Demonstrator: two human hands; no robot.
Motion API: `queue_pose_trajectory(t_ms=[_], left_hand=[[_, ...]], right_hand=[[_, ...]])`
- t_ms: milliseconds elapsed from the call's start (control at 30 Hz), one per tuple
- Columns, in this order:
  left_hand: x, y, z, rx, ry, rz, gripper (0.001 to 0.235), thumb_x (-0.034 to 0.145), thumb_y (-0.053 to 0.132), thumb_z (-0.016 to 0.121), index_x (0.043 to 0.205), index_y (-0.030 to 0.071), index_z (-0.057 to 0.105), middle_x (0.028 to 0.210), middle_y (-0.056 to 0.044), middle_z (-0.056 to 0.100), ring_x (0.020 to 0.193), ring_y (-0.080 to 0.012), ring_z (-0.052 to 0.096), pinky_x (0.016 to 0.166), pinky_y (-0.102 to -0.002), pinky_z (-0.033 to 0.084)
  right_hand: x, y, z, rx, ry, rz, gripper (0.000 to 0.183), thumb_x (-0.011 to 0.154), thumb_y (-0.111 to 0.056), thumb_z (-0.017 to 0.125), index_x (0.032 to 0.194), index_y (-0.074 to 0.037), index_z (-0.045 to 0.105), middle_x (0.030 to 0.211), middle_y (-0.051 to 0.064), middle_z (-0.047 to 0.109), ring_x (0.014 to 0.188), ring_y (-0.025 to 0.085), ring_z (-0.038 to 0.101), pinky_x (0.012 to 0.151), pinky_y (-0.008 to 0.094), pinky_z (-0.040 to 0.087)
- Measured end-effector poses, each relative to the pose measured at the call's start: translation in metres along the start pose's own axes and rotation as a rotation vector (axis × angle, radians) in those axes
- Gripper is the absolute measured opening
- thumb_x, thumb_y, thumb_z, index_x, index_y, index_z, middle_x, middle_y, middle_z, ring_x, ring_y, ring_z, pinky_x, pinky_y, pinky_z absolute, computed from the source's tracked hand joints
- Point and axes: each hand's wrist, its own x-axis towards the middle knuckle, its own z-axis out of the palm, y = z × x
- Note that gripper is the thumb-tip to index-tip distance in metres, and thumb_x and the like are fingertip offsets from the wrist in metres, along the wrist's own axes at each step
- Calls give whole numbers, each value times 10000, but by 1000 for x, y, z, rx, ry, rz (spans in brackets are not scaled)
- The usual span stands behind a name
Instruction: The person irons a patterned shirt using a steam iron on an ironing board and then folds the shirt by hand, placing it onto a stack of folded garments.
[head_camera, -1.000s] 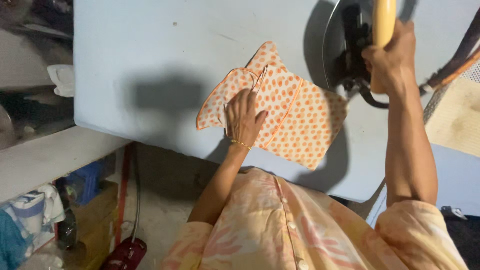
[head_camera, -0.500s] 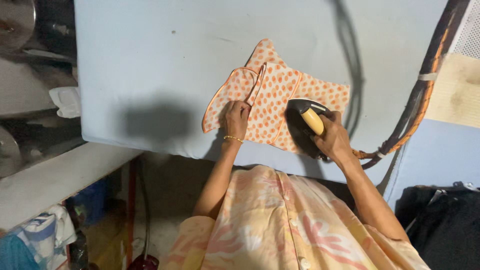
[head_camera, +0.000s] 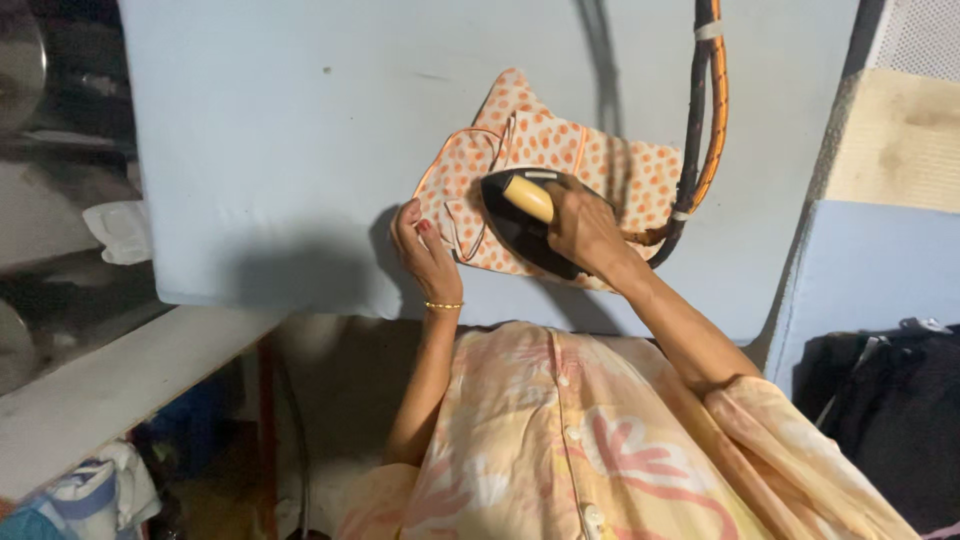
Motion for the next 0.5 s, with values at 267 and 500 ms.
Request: queue_pose_trajectory(t_ms=[267, 500], left_hand=[[-25, 28, 63, 603, -540, 468, 660, 851, 180, 711, 1451, 17, 491, 1587, -216, 360, 1462, -430, 315, 1165, -557, 261], [-32, 7, 48, 536, -422, 313, 686, 841, 168, 780, 1440, 9, 485, 1560, -205, 409, 1435, -386, 391, 1182, -508, 326]], right_hand=[[14, 101, -45, -90, 157, 339, 337, 705, -36, 666, 1037, 2, 707, 907, 272, 704, 946, 443, 675, 951, 543, 455], [16, 225, -105, -181, 281, 432, 318, 788, -45, 666, 1094, 19, 721, 936, 297, 702, 909, 467, 688, 807, 525, 530]])
